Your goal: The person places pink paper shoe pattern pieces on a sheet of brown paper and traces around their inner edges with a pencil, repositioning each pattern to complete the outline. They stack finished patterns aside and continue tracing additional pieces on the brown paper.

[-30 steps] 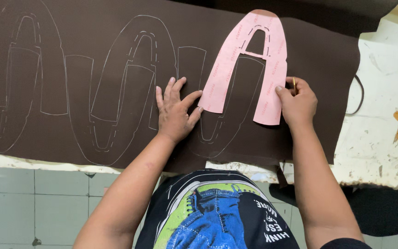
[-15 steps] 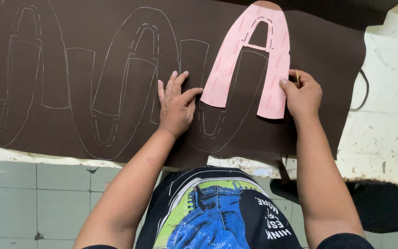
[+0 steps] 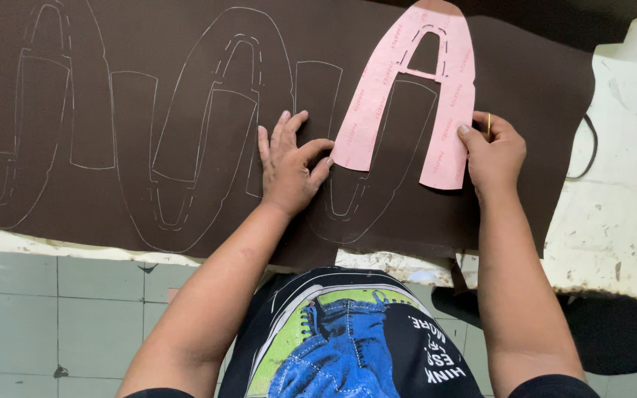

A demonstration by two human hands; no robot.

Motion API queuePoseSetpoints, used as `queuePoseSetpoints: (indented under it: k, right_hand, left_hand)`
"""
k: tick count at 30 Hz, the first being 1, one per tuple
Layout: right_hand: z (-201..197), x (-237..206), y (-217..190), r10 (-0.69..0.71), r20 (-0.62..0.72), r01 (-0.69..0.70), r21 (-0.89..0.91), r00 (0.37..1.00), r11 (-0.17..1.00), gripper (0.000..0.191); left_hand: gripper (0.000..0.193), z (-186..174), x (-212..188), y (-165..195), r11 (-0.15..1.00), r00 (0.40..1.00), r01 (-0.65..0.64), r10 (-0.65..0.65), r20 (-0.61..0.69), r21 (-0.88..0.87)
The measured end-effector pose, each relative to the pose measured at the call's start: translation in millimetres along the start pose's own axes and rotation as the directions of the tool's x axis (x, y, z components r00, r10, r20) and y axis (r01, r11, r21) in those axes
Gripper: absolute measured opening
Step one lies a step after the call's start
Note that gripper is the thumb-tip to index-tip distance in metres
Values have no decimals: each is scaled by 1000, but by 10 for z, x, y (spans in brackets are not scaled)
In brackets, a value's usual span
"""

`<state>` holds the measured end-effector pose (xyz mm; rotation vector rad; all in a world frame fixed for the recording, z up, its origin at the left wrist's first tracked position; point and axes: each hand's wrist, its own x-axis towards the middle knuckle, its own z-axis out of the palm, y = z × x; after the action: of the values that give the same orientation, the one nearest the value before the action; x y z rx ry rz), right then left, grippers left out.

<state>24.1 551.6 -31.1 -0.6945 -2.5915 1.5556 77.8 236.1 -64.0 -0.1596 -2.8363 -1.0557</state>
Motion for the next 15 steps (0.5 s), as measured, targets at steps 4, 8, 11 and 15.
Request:
queuePoseSetpoints:
  k: [4, 8, 11, 15]
  right_hand:
    - [-18, 7, -13, 14, -9, -14, -34, 1000, 999, 29]
    - [-34, 32, 1, 13, 20, -14, 21, 1000, 1000, 29]
    - [-32, 48, 17, 15, 10, -15, 12, 1000, 1000, 29]
    - [-45, 62, 20, -12, 34, 12, 17, 999, 1000, 28]
  left_hand:
    - [21, 13, 7, 5, 1000, 1000, -5, 5, -5, 18]
    - [21, 2, 12, 12, 999, 1000, -18, 18, -4, 30]
    - [20, -5, 8, 8, 999, 1000, -28, 28, -3, 30]
    - [21, 5, -2, 1, 999, 999, -35, 35, -4, 42]
